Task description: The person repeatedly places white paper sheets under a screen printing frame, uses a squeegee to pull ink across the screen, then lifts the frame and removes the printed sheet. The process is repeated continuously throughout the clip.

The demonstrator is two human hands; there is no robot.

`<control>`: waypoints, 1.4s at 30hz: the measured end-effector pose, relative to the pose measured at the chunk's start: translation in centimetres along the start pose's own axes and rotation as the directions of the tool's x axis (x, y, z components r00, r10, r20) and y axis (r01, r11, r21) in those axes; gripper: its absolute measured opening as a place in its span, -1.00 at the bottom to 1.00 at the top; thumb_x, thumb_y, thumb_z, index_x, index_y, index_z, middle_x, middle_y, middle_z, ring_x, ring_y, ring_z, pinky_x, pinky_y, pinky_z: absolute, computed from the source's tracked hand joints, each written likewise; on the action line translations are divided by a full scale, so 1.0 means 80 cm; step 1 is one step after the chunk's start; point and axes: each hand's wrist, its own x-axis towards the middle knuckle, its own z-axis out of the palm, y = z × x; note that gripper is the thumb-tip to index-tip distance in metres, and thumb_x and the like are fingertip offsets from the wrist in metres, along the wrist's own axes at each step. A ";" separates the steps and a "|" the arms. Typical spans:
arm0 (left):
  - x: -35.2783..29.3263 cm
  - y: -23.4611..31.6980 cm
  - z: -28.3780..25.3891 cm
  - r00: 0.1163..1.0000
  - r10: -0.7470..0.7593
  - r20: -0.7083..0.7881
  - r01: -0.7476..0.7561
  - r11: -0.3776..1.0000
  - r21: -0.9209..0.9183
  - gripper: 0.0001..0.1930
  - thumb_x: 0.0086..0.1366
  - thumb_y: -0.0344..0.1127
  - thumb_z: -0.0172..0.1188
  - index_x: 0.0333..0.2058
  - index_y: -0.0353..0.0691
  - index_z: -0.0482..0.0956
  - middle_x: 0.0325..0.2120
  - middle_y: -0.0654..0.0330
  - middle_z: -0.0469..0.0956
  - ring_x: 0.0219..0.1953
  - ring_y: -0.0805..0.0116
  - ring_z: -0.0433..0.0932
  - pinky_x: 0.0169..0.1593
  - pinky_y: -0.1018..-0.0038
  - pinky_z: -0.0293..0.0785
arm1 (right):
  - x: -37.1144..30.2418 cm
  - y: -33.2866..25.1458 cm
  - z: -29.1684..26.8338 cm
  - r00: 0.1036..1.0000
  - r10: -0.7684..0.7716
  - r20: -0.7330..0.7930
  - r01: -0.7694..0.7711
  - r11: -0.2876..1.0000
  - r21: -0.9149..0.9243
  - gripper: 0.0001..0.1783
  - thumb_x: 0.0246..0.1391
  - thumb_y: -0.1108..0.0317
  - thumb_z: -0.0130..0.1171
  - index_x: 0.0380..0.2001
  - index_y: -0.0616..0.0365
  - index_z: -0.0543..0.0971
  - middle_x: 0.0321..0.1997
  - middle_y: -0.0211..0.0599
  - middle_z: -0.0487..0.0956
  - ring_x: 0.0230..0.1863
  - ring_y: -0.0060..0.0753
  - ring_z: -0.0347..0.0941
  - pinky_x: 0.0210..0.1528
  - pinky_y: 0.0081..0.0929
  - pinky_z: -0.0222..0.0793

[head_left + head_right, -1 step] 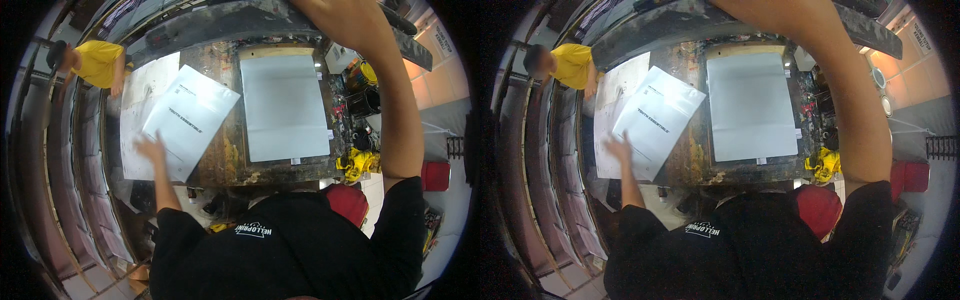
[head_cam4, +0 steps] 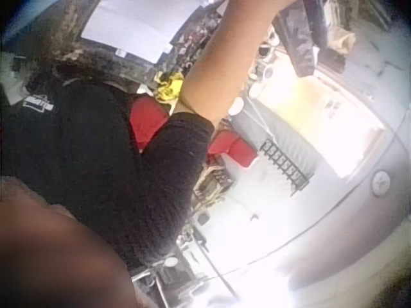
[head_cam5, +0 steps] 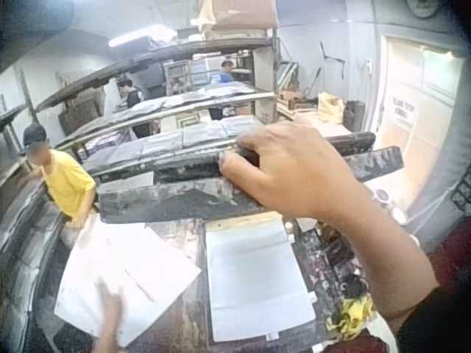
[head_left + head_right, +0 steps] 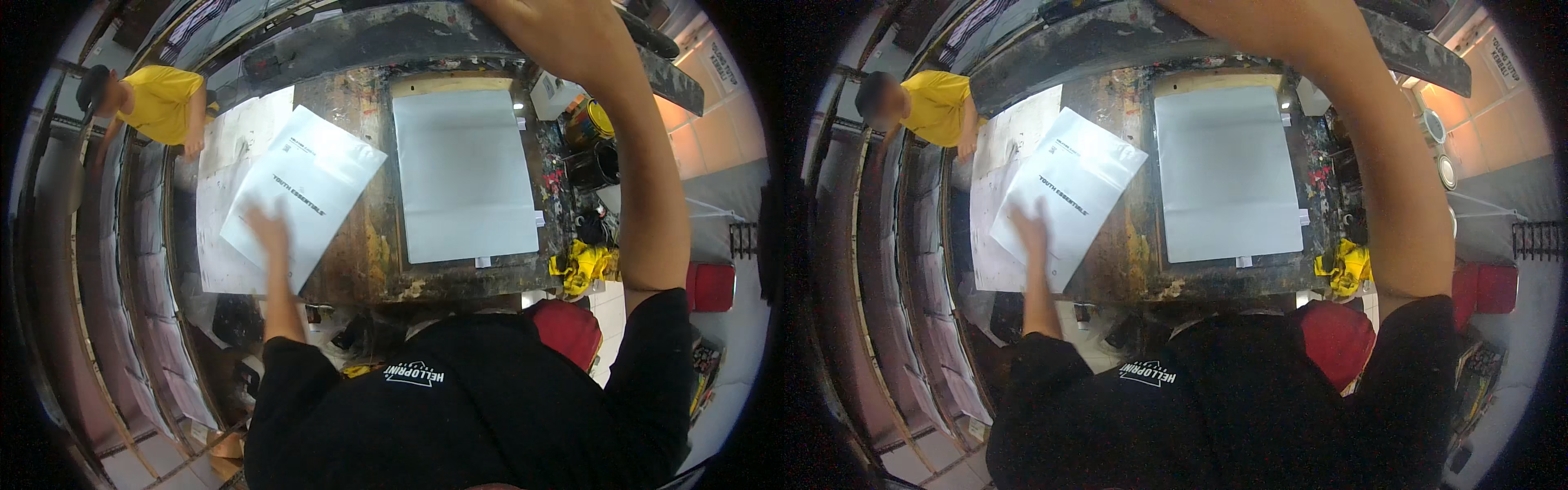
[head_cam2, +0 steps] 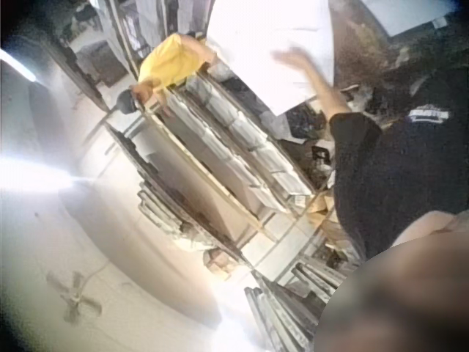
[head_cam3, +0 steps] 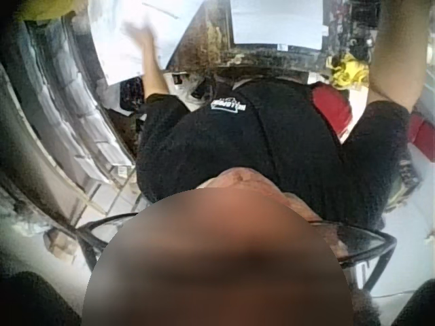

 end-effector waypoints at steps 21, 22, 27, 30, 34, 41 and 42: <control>-0.068 0.301 0.213 0.185 0.742 0.645 -0.878 0.419 -0.231 0.45 -0.22 0.83 0.04 0.50 -0.09 -0.05 0.52 -0.15 -0.27 0.54 -0.20 -0.40 0.48 -0.19 -0.53 | 0.028 0.023 -0.040 0.988 -0.061 0.144 0.069 0.996 -0.056 -0.48 0.10 0.06 -0.05 -0.67 0.30 0.53 -0.61 0.03 0.54 -0.55 0.04 0.50 -0.34 -0.05 0.45; -0.067 0.303 0.214 0.174 0.743 0.647 -0.878 0.415 -0.240 0.45 -0.22 0.82 0.05 0.50 -0.09 -0.04 0.51 -0.15 -0.27 0.54 -0.20 -0.40 0.48 -0.19 -0.53 | 0.027 0.026 -0.037 0.989 -0.070 0.133 0.080 0.994 -0.068 -0.49 0.10 0.06 -0.05 -0.67 0.30 0.53 -0.61 0.03 0.54 -0.54 0.04 0.50 -0.33 -0.05 0.46; -0.069 0.295 0.210 0.176 0.784 0.595 -0.863 0.414 -0.290 0.45 -0.23 0.77 0.12 0.47 -0.22 0.04 0.48 -0.28 -0.17 0.51 -0.33 -0.27 0.46 -0.26 -0.42 | 0.025 0.032 -0.022 0.989 -0.113 0.092 0.121 0.989 -0.085 -0.49 0.10 0.07 -0.05 -0.66 0.30 0.55 -0.59 0.04 0.56 -0.50 0.05 0.54 -0.30 -0.04 0.48; -0.065 0.296 0.212 0.175 0.795 0.581 -0.875 0.396 -0.278 0.43 -0.19 0.76 0.13 0.47 -0.21 0.03 0.47 -0.30 -0.16 0.51 -0.35 -0.25 0.45 -0.31 -0.38 | 0.017 0.031 -0.015 0.989 -0.145 0.031 0.148 0.979 -0.140 -0.50 0.10 0.07 -0.04 -0.65 0.31 0.56 -0.58 0.04 0.57 -0.48 0.05 0.56 -0.28 -0.04 0.50; -0.082 0.306 0.183 0.277 0.751 0.599 -0.869 0.461 -0.177 0.31 -0.03 0.68 0.12 0.49 -0.16 -0.04 0.48 -0.28 -0.18 0.52 -0.31 -0.23 0.42 -0.38 -0.35 | 0.013 0.035 -0.004 0.971 -0.233 -0.046 0.215 0.946 -0.242 -0.50 0.10 0.08 -0.04 -0.64 0.31 0.57 -0.56 0.05 0.58 -0.45 0.06 0.59 -0.26 -0.03 0.52; -0.236 0.216 0.107 0.798 0.298 0.524 -0.193 0.950 -0.247 0.05 0.13 0.25 0.41 0.36 -0.40 0.21 0.23 -0.41 0.17 0.26 -0.35 0.24 0.28 -0.14 0.20 | 0.000 0.032 0.018 0.936 -0.316 -0.156 0.242 0.898 -0.368 -0.50 0.10 0.07 -0.03 -0.59 0.32 0.61 -0.51 0.08 0.61 -0.37 0.10 0.64 -0.19 -0.03 0.55; -0.250 0.213 0.101 0.795 0.217 0.566 -0.115 0.971 -0.210 0.04 0.13 0.21 0.44 0.35 -0.42 0.21 0.19 -0.41 0.20 0.22 -0.34 0.27 0.25 -0.12 0.24 | -0.003 0.024 0.017 0.939 -0.277 -0.205 0.205 0.927 -0.314 -0.48 0.10 0.05 -0.02 -0.56 0.34 0.63 -0.49 0.11 0.63 -0.34 0.13 0.64 -0.16 -0.02 0.55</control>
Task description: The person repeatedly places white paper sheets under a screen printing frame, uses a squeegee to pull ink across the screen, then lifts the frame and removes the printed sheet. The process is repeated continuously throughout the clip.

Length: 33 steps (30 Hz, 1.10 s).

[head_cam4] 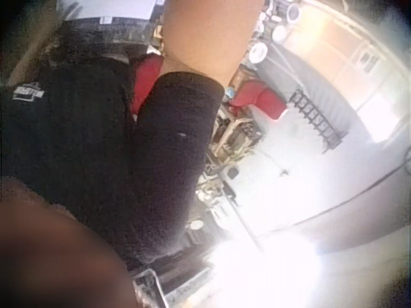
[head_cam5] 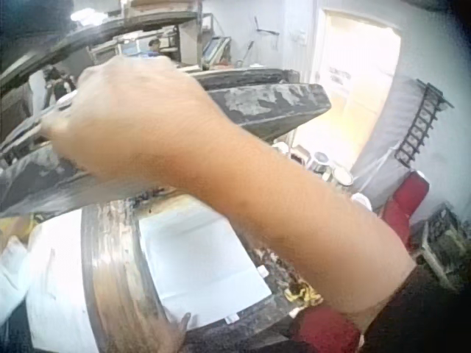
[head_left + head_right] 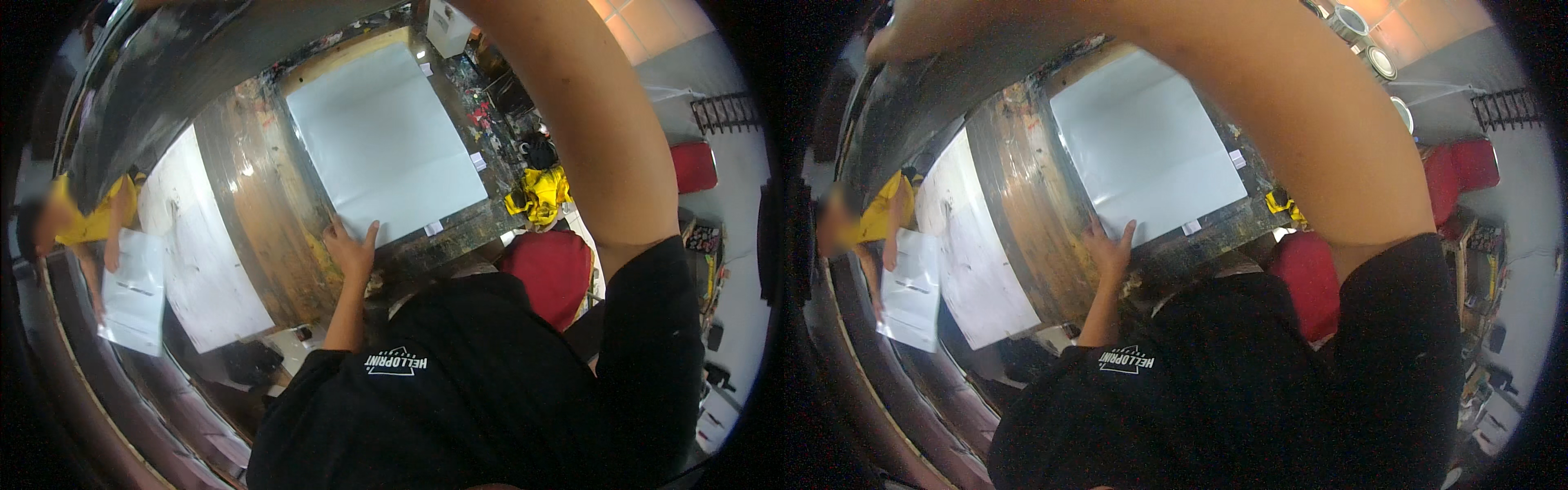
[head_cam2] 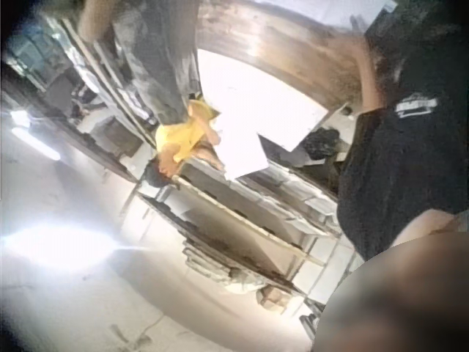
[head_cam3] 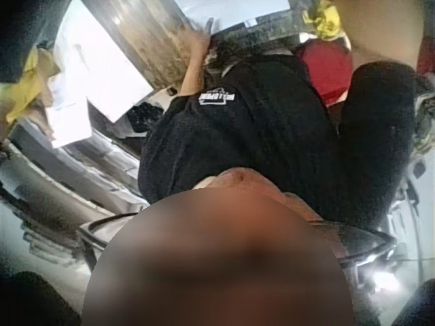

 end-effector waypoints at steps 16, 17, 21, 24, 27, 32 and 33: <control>-0.027 0.007 0.019 0.994 0.104 -0.041 -0.104 0.995 -0.002 0.05 0.04 0.25 0.48 0.33 -0.36 0.30 0.21 -0.30 0.16 0.24 -0.25 0.15 0.28 -0.07 0.17 | 0.004 -0.012 -0.013 0.938 0.279 0.207 -0.304 0.948 0.098 -0.31 0.11 -0.13 -0.04 -0.49 0.43 0.64 -0.35 0.26 0.64 -0.25 0.24 0.59 -0.06 -0.03 0.49; -0.023 0.008 0.015 0.996 0.092 -0.015 -0.092 0.996 -0.017 0.04 0.06 0.25 0.47 0.33 -0.37 0.29 0.21 -0.30 0.15 0.25 -0.24 0.14 0.30 -0.06 0.17 | 0.004 -0.012 -0.019 0.937 0.271 0.222 -0.302 0.946 0.117 -0.31 0.11 -0.13 -0.04 -0.49 0.43 0.63 -0.36 0.26 0.64 -0.27 0.24 0.59 -0.06 -0.02 0.49; -0.004 0.012 -0.036 0.998 0.031 -0.051 -0.038 0.990 -0.133 0.00 0.14 0.23 0.42 0.32 -0.42 0.28 0.24 -0.31 0.17 0.30 -0.20 0.20 0.34 0.00 0.20 | 0.002 -0.038 -0.034 0.890 0.306 0.337 -0.379 0.908 0.177 -0.35 0.14 -0.13 -0.06 -0.41 0.39 0.58 -0.45 0.19 0.61 -0.36 0.20 0.58 -0.12 0.00 0.48; -0.027 0.092 -0.180 0.989 0.129 -0.068 -0.127 0.540 -0.832 -0.01 0.25 0.25 0.31 0.36 -0.44 0.17 0.26 -0.33 0.25 0.31 -0.17 0.32 0.42 0.06 0.17 | -0.045 -0.062 -0.025 0.927 0.229 0.298 -0.288 0.942 0.173 -0.45 0.16 -0.12 0.03 -0.28 0.26 0.56 -0.48 0.02 0.59 -0.36 0.06 0.55 -0.19 -0.02 0.42; -0.082 0.151 -0.265 0.967 0.236 -0.100 -0.078 -0.103 -0.992 0.15 0.26 0.47 0.07 0.37 -0.55 0.00 0.28 -0.33 0.25 0.33 -0.18 0.30 0.47 0.03 0.09 | -0.139 -0.097 -0.047 0.920 0.133 0.370 -0.193 0.973 0.129 -0.28 0.20 -0.19 0.10 0.11 0.27 0.45 -0.35 -0.04 0.59 -0.23 -0.01 0.53 -0.06 -0.09 0.32; -0.162 0.062 -0.180 0.892 0.045 0.450 0.445 -0.273 -0.853 0.33 0.16 0.70 -0.21 0.39 -0.58 -0.23 0.38 -0.40 -0.01 0.45 -0.24 0.04 0.48 0.01 0.03 | -0.306 -0.169 -0.030 0.596 -0.041 0.802 -0.329 0.899 0.291 -0.61 0.17 -0.04 0.23 -0.19 0.06 0.64 -0.12 -0.15 0.57 -0.03 -0.01 0.47 -0.03 -0.07 0.36; -0.163 0.052 -0.157 0.825 -0.089 0.559 0.527 -0.241 -0.815 0.41 0.10 0.75 -0.21 0.40 -0.60 -0.29 0.39 -0.38 -0.01 0.41 -0.23 0.15 0.39 0.03 0.26 | -0.349 -0.179 -0.013 0.538 -0.010 0.843 -0.493 0.807 0.325 -0.59 0.18 -0.06 0.23 -0.19 0.06 0.64 -0.18 -0.13 0.62 -0.08 0.04 0.54 -0.04 -0.05 0.42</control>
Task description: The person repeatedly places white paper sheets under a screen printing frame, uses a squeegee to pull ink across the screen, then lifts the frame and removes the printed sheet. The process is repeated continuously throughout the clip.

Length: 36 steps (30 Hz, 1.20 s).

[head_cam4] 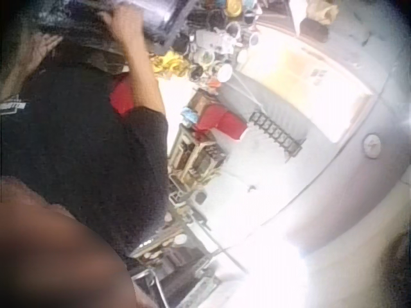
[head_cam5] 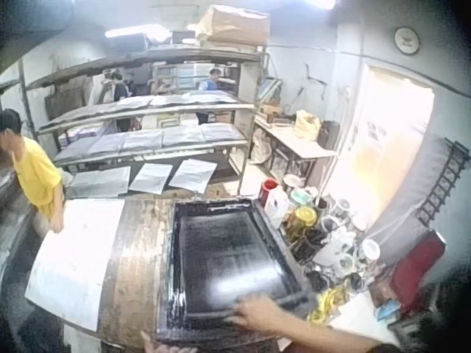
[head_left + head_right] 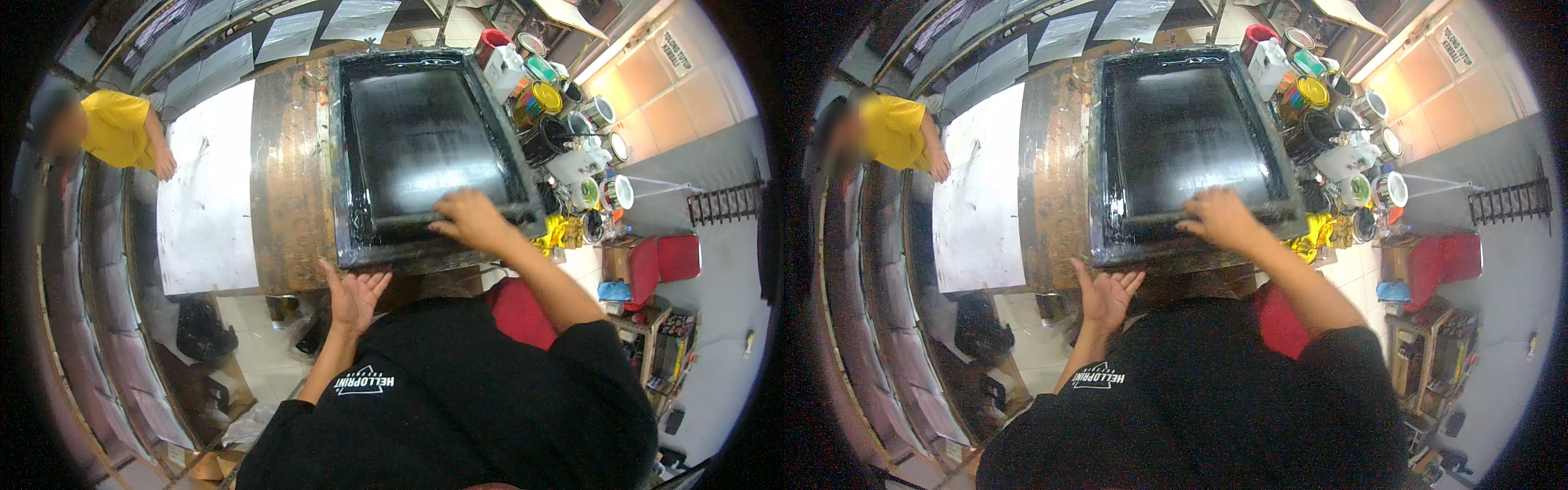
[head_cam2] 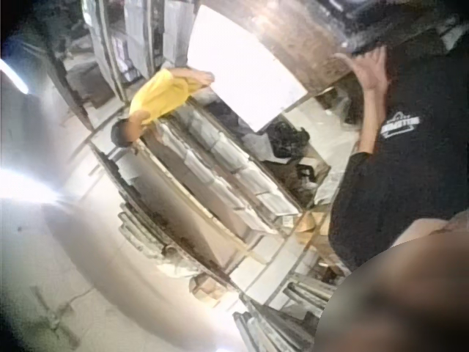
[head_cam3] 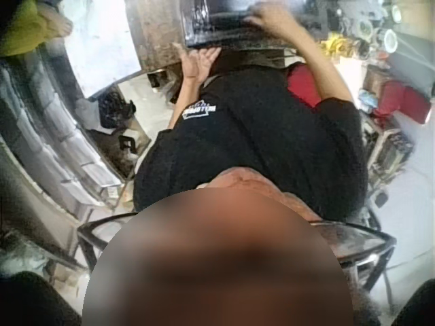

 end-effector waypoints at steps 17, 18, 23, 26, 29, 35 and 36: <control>0.084 -0.052 -0.057 0.923 -0.215 -0.318 0.235 0.972 0.026 0.25 0.19 0.73 -0.35 0.48 -0.30 -0.20 0.41 -0.19 0.11 0.43 -0.15 0.15 0.38 0.01 0.19 | 0.323 0.197 0.126 0.942 -0.106 -0.319 0.055 0.985 -0.166 -0.50 -0.03 0.05 0.41 -0.04 -0.02 0.56 -0.15 -0.29 0.54 -0.07 -0.07 0.50 -0.09 -0.05 0.48; 0.080 -0.053 -0.055 0.910 -0.220 -0.351 0.234 0.972 -0.004 0.25 0.19 0.73 -0.35 0.48 -0.30 -0.20 0.40 -0.19 0.13 0.41 -0.16 0.18 0.37 0.01 0.21 | 0.362 0.216 0.111 0.955 -0.109 -0.276 0.069 0.986 -0.150 -0.55 0.04 -0.01 0.34 -0.08 -0.02 0.57 -0.17 -0.25 0.57 -0.08 -0.03 0.53 -0.13 -0.02 0.50; 0.053 -0.053 -0.049 0.909 -0.166 -0.383 0.177 0.984 -0.007 0.22 0.17 0.74 -0.32 0.45 -0.28 -0.04 0.36 -0.15 0.23 0.33 -0.15 0.32 0.32 0.04 0.31 | 0.491 0.286 0.023 0.981 -0.147 -0.126 0.133 0.985 -0.113 -0.46 0.25 -0.26 0.05 -0.15 -0.01 0.61 -0.25 -0.15 0.68 -0.13 0.00 0.64 -0.20 -0.01 0.53; 0.051 -0.060 -0.038 0.884 -0.054 -0.465 0.096 0.993 0.066 0.18 0.21 0.70 -0.34 0.44 -0.28 -0.02 0.29 -0.13 0.34 0.28 -0.12 0.40 0.29 0.01 0.36 | 0.497 0.300 0.050 0.942 -0.160 -0.295 0.101 0.973 -0.207 -0.53 0.21 -0.22 0.12 -0.19 -0.05 0.61 -0.25 -0.25 0.66 -0.15 -0.08 0.62 -0.22 -0.05 0.55; 0.044 -0.057 -0.039 0.933 0.026 -0.359 0.022 0.991 0.129 0.11 0.29 0.63 -0.33 0.44 -0.28 -0.08 0.34 -0.14 0.24 0.31 -0.12 0.36 0.28 -0.01 0.36 | 0.439 0.258 0.078 0.915 -0.171 -0.364 0.087 0.968 -0.236 -0.60 0.18 -0.14 0.18 -0.23 -0.05 0.57 -0.27 -0.25 0.62 -0.17 -0.08 0.61 -0.24 -0.10 0.57; 0.017 -0.032 -0.026 0.984 0.072 -0.160 -0.051 0.990 0.130 0.06 0.37 0.53 -0.34 0.39 -0.44 -0.12 0.27 -0.31 0.25 0.32 -0.23 0.31 0.32 -0.09 0.33 | 0.166 0.097 0.053 0.992 -0.056 -0.111 0.037 0.986 -0.164 -0.58 0.13 -0.03 0.27 -0.17 0.05 0.47 -0.31 -0.13 0.64 -0.25 0.02 0.63 -0.30 -0.04 0.56; 0.014 -0.031 -0.030 0.989 0.075 -0.128 -0.061 0.992 0.113 0.08 0.36 0.54 -0.34 0.38 -0.47 -0.11 0.26 -0.31 0.26 0.32 -0.24 0.30 0.33 -0.10 0.33 | 0.123 0.061 0.033 0.997 -0.051 -0.050 0.043 0.989 -0.144 -0.55 0.13 -0.04 0.28 -0.17 0.09 0.47 -0.35 -0.09 0.64 -0.27 0.03 0.63 -0.29 -0.04 0.56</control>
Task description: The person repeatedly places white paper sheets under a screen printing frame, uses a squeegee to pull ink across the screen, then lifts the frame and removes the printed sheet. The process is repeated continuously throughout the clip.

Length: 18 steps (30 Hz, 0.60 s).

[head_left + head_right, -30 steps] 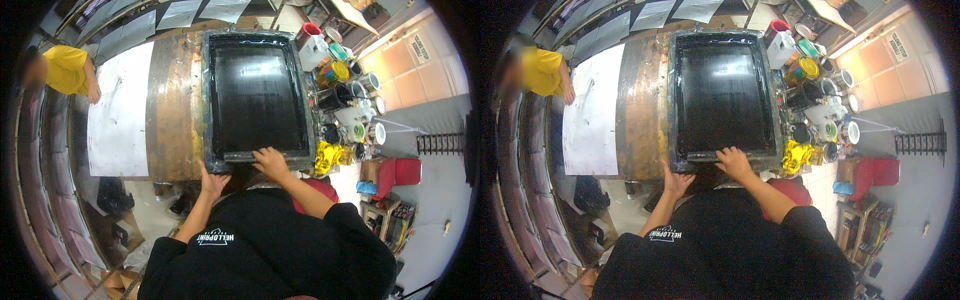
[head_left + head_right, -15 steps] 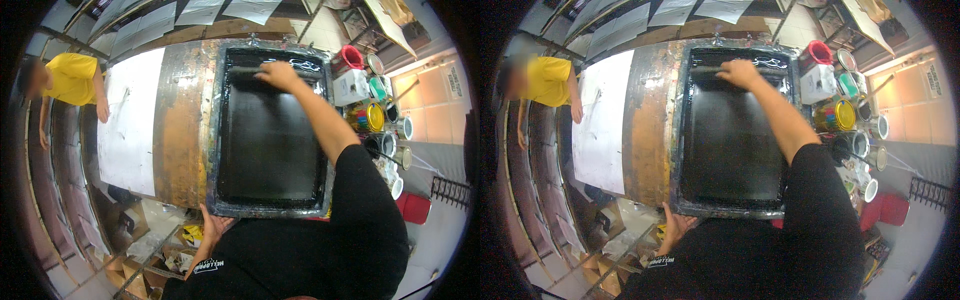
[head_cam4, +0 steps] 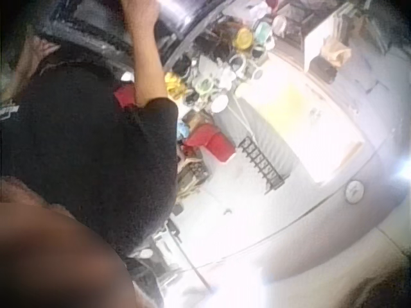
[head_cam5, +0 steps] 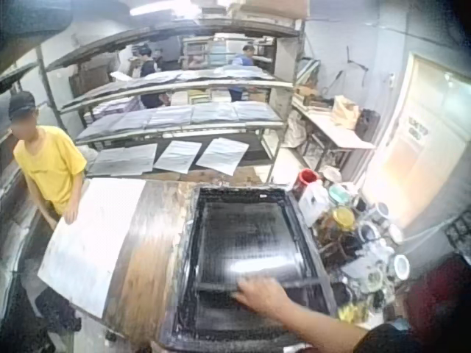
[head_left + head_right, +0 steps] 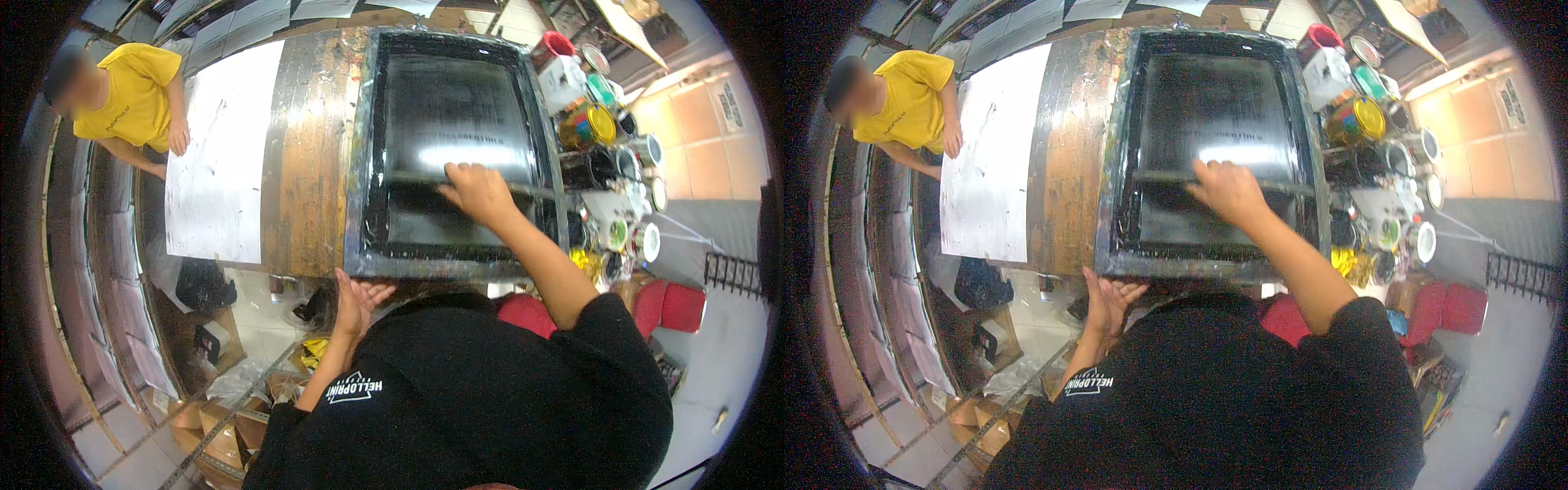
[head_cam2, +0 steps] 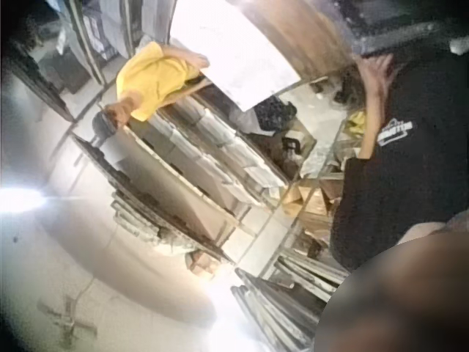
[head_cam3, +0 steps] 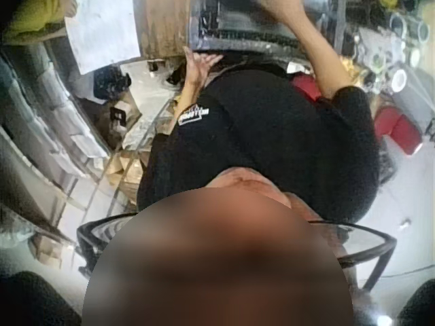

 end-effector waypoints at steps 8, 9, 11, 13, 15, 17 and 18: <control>-0.025 0.144 0.095 0.626 0.497 0.601 -0.470 0.855 -0.217 0.06 0.27 0.61 -0.31 0.28 -0.38 0.20 0.32 -0.24 0.25 0.38 -0.14 0.24 0.45 -0.08 0.11 | -0.050 -0.099 -0.236 0.857 -0.156 -0.491 0.051 0.974 -0.220 -0.66 0.10 0.04 0.21 -0.31 0.10 0.53 -0.40 -0.22 0.53 -0.21 -0.09 0.50 -0.04 -0.09 0.31; -0.005 0.156 0.116 0.570 0.540 0.619 -0.550 0.811 -0.200 0.04 0.31 0.58 -0.32 0.35 -0.35 0.14 0.36 -0.21 0.19 0.42 -0.13 0.17 0.47 -0.02 0.08 | -0.032 -0.094 -0.249 0.789 -0.163 -0.592 -0.004 0.963 -0.271 -0.66 0.12 0.03 0.17 -0.29 0.11 0.54 -0.37 -0.19 0.58 -0.23 -0.10 0.54 -0.01 -0.07 0.28; 0.007 0.139 0.134 0.592 0.465 0.658 -0.751 0.616 0.240 0.02 0.35 0.54 -0.29 0.43 -0.29 0.05 0.42 -0.22 0.05 0.48 -0.16 -0.01 0.46 -0.07 -0.08 | -0.013 -0.081 -0.274 0.791 -0.110 -0.602 -0.045 0.971 -0.236 -0.58 0.18 0.04 0.11 -0.08 0.16 0.55 -0.26 -0.06 0.62 -0.13 0.02 0.54 0.06 0.00 0.25; 0.052 0.067 0.113 0.770 0.368 0.522 -0.549 -0.036 0.835 0.01 0.35 0.51 -0.22 0.47 -0.22 -0.01 0.45 -0.32 -0.11 0.51 -0.24 -0.20 0.42 -0.29 -0.34 | -0.002 -0.096 -0.303 0.741 -0.155 -0.653 0.020 0.978 -0.210 -0.59 0.12 0.04 0.04 -0.39 0.24 0.52 -0.45 0.01 0.57 -0.33 0.03 0.50 -0.08 -0.05 0.29; 0.092 -0.010 0.060 0.816 0.360 0.451 -0.266 -0.459 0.848 0.06 0.30 0.56 -0.18 0.50 -0.17 -0.06 0.46 -0.39 -0.27 0.52 -0.30 -0.38 0.35 -0.44 -0.60 | 0.014 -0.098 -0.323 0.824 -0.027 -0.566 -0.036 0.994 -0.101 -0.59 0.07 0.07 0.04 -0.53 0.27 0.51 -0.49 0.03 0.56 -0.36 0.00 0.49 -0.09 -0.07 0.26; 0.113 -0.070 0.018 0.815 0.317 0.484 -0.267 -0.536 0.801 0.15 0.21 0.64 -0.17 0.51 -0.13 -0.10 0.46 -0.40 -0.37 0.52 -0.32 -0.48 0.31 -0.47 -0.72 | 0.034 -0.078 -0.331 0.772 -0.079 -0.631 0.041 0.996 -0.074 -0.55 0.08 0.11 0.03 -0.66 0.30 0.45 -0.62 0.04 0.46 -0.51 0.05 0.45 -0.29 -0.04 0.30; 0.121 -0.089 0.009 0.836 0.303 0.459 -0.246 -0.541 0.804 0.18 0.17 0.67 -0.15 0.51 -0.12 -0.12 0.47 -0.37 -0.39 0.52 -0.33 -0.49 0.31 -0.46 -0.72 | 0.044 -0.069 -0.334 0.745 -0.105 -0.659 0.059 0.994 -0.092 -0.57 0.08 0.13 0.02 -0.66 0.29 0.45 -0.65 0.03 0.44 -0.55 0.05 0.43 -0.34 -0.03 0.30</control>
